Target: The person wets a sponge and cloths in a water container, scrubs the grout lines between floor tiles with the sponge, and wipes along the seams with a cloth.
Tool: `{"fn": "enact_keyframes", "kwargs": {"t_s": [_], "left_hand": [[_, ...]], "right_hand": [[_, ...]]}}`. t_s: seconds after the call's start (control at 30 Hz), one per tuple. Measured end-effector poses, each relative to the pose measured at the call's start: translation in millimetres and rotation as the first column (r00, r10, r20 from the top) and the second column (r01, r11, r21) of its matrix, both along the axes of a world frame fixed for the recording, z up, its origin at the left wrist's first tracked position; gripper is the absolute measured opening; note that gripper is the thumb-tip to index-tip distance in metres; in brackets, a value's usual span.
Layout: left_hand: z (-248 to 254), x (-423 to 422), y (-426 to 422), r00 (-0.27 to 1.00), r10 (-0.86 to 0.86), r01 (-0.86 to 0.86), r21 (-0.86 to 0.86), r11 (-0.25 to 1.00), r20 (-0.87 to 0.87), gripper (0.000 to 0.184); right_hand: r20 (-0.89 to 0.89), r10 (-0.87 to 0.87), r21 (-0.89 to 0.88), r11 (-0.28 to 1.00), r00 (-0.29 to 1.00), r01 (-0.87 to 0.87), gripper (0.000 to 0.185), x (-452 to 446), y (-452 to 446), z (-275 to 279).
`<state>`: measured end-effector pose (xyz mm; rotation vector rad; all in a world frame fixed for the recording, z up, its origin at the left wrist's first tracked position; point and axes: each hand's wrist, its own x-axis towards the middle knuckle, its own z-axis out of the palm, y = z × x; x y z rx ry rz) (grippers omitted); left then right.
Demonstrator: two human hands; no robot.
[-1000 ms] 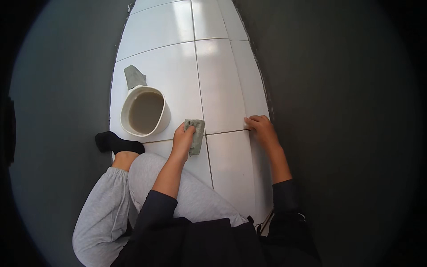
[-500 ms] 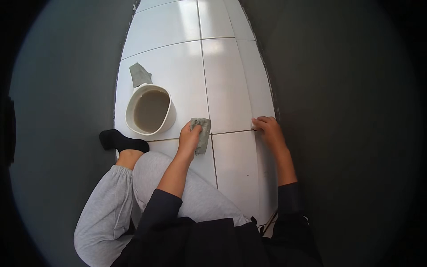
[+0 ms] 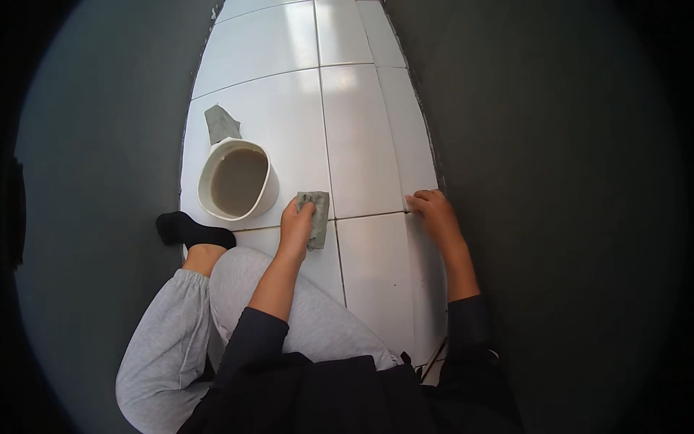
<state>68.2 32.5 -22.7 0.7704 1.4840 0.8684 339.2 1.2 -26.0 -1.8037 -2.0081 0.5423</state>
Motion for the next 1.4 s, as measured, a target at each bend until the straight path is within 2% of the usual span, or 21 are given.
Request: {"fn": "enact_keyframes", "kwargs": {"t_s": [0.03, 0.07, 0.1, 0.17, 0.27, 0.37, 0.53, 0.6, 0.7, 0.77, 0.87, 0.97, 1.07, 1.17, 1.23, 1.3, 1.4], "left_hand": [[-0.3, 3.0, -0.2, 1.0, -0.024, 0.024, 0.007, 1.0, -0.006, 0.021], [-0.7, 4.7, -0.7, 0.999, -0.046, 0.047, 0.014, 0.999, -0.017, 0.021], [-1.8, 5.0, -0.8, 0.999, -0.045, 0.046, 0.012, 0.999, -0.018, 0.021], [-4.1, 1.9, -1.7, 0.998, -0.036, 0.038, 0.048, 0.998, -0.041, 0.02], [2.1, -1.7, -1.5, 0.999, -0.025, 0.025, 0.014, 1.0, -0.025, 0.02], [4.8, -3.8, -1.2, 1.0, -0.017, 0.017, 0.002, 1.0, -0.015, 0.02], [8.1, 2.1, 0.3, 0.999, -0.031, 0.031, 0.005, 1.0, -0.008, 0.019], [6.9, 8.9, 0.7, 0.999, -0.043, 0.043, 0.013, 0.999, 0.007, 0.018], [1.9, 5.7, -0.4, 0.999, 0.05, -0.051, 0.072, 0.996, 0.01, 0.015], [3.9, -4.0, -1.2, 0.992, 0.12, -0.124, 0.092, 0.988, 0.039, 0.015], [9.5, -10.0, -0.2, 0.979, 0.203, -0.204, 0.081, 0.976, 0.027, 0.015], [3.5, -4.6, 1.5, 0.98, 0.188, -0.192, 0.065, 0.979, 0.058, 0.014], [-0.7, 2.7, 1.2, 0.988, 0.14, -0.145, 0.093, 0.985, 0.062, 0.014], [5.4, 1.1, 0.2, 0.985, 0.148, -0.155, 0.083, 0.984, 0.087, 0.014], [3.5, -3.2, -0.5, 0.983, 0.166, -0.173, 0.091, 0.981, 0.073, 0.014], [4.0, -9.1, -1.0, 0.979, 0.192, -0.197, 0.096, 0.976, 0.064, 0.014], [6.8, -7.0, -0.3, 0.977, 0.195, -0.202, 0.086, 0.976, 0.09, 0.014]], "right_hand": [[0.012, -0.021, 0.022, 1.0, 1.0, 0.021, 0.036, 6.7, -2.2, -0.2], [-0.079, -0.034, 0.026, 0.999, 0.996, 0.036, 0.034, 6.2, -5.8, -4.6], [-0.08, -0.033, 0.024, 0.999, 0.996, 0.035, 0.034, -4.2, -7.2, -6.6], [-0.062, 0.087, 0.149, 0.986, 0.994, -0.077, 0.03, -37.2, -7.2, -12.3], [-0.041, 0.207, 0.14, 0.97, 0.977, -0.2, 0.028, -82.3, -2.9, -14.2], [0.016, 0.189, 0.107, 0.976, 0.982, -0.189, 0.03, -67.4, -3.0, -8.1], [0.051, 0.011, 0.046, 0.999, 0.999, -0.013, 0.037, -15.2, -9.3, -3.9], [0.047, 0.05, 0.097, 0.994, 0.998, -0.055, 0.036, -32.4, -8.6, -4.4], [-0.05, 0.185, 0.175, 0.969, 0.981, -0.174, 0.03, -94.7, 0.3, -9.8], [-0.05, 0.247, 0.199, 0.952, 0.968, -0.233, 0.031, -124.1, 2.9, -17.1], [-0.032, 0.21, 0.135, 0.969, 0.977, -0.204, 0.03, -101.8, 4.6, -9.7], [0.065, 0.114, 0.099, 0.988, 0.991, -0.12, 0.032, -58.8, -1.7, -17.3], [0.084, 0.115, 0.086, 0.989, 0.99, -0.123, 0.033, -64.7, -3.3, -13.3], [-0.044, 0.218, 0.125, 0.969, 0.975, -0.211, 0.031, -116.5, -0.1, -7.6], [-0.008, 0.295, 0.13, 0.948, 0.955, -0.292, 0.03, -139.4, -0.8, -13.4], [-0.032, 0.249, 0.142, 0.96, 0.968, -0.242, 0.03, -127.5, -0.9, -14.7], [0.046, 0.123, 0.12, 0.985, 0.991, -0.128, 0.03, -76.5, -2.9, -6.0]]}}
